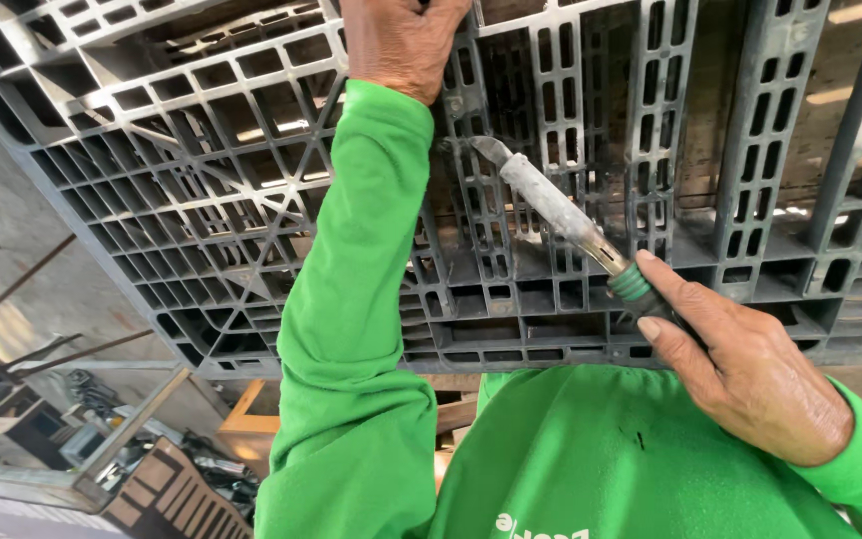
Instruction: The person uses a hot air welding tool to melt and fuse sections of a gray plastic crate. They hold the crate steady with one hand while applying heat along the grid seams with the other. The process is repeated across multiple areas of the crate.
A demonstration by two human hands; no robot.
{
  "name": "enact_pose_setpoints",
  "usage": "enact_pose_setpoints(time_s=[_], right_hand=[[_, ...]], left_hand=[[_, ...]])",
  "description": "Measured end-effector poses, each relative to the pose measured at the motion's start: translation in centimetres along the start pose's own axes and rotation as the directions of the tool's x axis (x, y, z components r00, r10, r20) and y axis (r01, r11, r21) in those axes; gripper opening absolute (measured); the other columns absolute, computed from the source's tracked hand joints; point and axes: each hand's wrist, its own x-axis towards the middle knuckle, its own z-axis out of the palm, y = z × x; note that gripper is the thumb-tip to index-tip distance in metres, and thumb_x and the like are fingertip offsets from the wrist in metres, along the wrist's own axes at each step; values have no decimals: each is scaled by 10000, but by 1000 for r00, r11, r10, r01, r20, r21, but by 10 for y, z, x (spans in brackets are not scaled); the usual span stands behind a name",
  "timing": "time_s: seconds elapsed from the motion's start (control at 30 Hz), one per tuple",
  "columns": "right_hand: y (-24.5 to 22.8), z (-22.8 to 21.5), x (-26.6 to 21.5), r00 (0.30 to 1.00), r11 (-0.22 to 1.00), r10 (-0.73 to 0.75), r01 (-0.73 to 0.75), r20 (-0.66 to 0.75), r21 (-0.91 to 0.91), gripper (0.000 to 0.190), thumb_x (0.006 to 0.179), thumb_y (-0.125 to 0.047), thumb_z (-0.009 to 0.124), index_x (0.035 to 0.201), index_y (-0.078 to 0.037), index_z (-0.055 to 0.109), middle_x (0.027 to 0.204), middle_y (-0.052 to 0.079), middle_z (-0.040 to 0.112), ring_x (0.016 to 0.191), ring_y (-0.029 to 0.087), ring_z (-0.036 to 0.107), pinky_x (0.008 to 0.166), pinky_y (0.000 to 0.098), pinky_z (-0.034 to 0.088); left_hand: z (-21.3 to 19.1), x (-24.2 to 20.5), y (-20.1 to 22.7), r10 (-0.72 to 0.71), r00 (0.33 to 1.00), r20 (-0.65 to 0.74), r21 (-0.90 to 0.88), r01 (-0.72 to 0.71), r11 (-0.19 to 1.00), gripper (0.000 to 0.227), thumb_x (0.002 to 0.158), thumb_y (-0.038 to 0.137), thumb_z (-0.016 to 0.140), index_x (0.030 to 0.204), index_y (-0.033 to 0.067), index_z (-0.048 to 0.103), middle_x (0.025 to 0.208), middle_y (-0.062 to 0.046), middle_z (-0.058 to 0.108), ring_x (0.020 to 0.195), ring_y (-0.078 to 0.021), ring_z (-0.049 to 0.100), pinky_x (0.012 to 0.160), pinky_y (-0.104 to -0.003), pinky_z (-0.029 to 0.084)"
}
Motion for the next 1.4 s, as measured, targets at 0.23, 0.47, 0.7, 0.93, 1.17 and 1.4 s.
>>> enact_pose_setpoints(time_s=[0.23,0.47,0.7,0.93,1.17,1.4], right_hand=[[1,4,1,991,991,132,-132,-1,-17,686,961,-253,632,1615,-199,434,776,92,632,626,218,612,614,363,551],[6,3,4,976,975,213,-215,41,60,688,982,-288,632,1634,-235,419,727,73,618,548,176,602,561,349,551],[15,11,5,976,963,205,-215,72,161,685,977,-266,599,1638,-225,420,680,74,609,550,165,604,563,336,558],[38,40,5,950,542,206,-311,235,781,608,965,-211,543,1557,-105,458,869,96,654,595,145,578,510,296,509],[44,45,7,912,286,163,-410,377,866,652,931,-264,491,1570,-139,448,818,104,621,458,158,534,325,277,404],[53,48,10,937,108,-125,-313,325,944,622,1078,-305,504,1640,-78,364,869,118,610,481,147,545,358,271,438]], left_hand=[[3,-1,-3,-81,997,-10,15,81,997,371,893,363,842,839,30,689,633,-42,647,542,-181,605,520,-351,485],[1,1,0,16,1000,-13,-65,-16,998,307,939,288,822,833,41,672,650,-26,604,543,-164,555,496,-334,463],[-5,6,15,-41,998,43,-121,46,992,256,987,172,784,812,31,660,643,-15,589,558,-129,520,530,-321,424],[-8,11,22,80,997,6,-199,-77,977,143,1005,133,774,949,36,684,776,-17,647,658,-129,594,605,-302,513],[-10,10,24,68,998,-4,-83,-69,994,167,977,129,818,1038,49,685,916,-51,596,765,-160,581,672,-333,503],[-15,10,32,28,989,-142,-55,-36,998,171,991,98,763,1139,61,685,929,-30,596,783,-156,559,692,-320,488]])
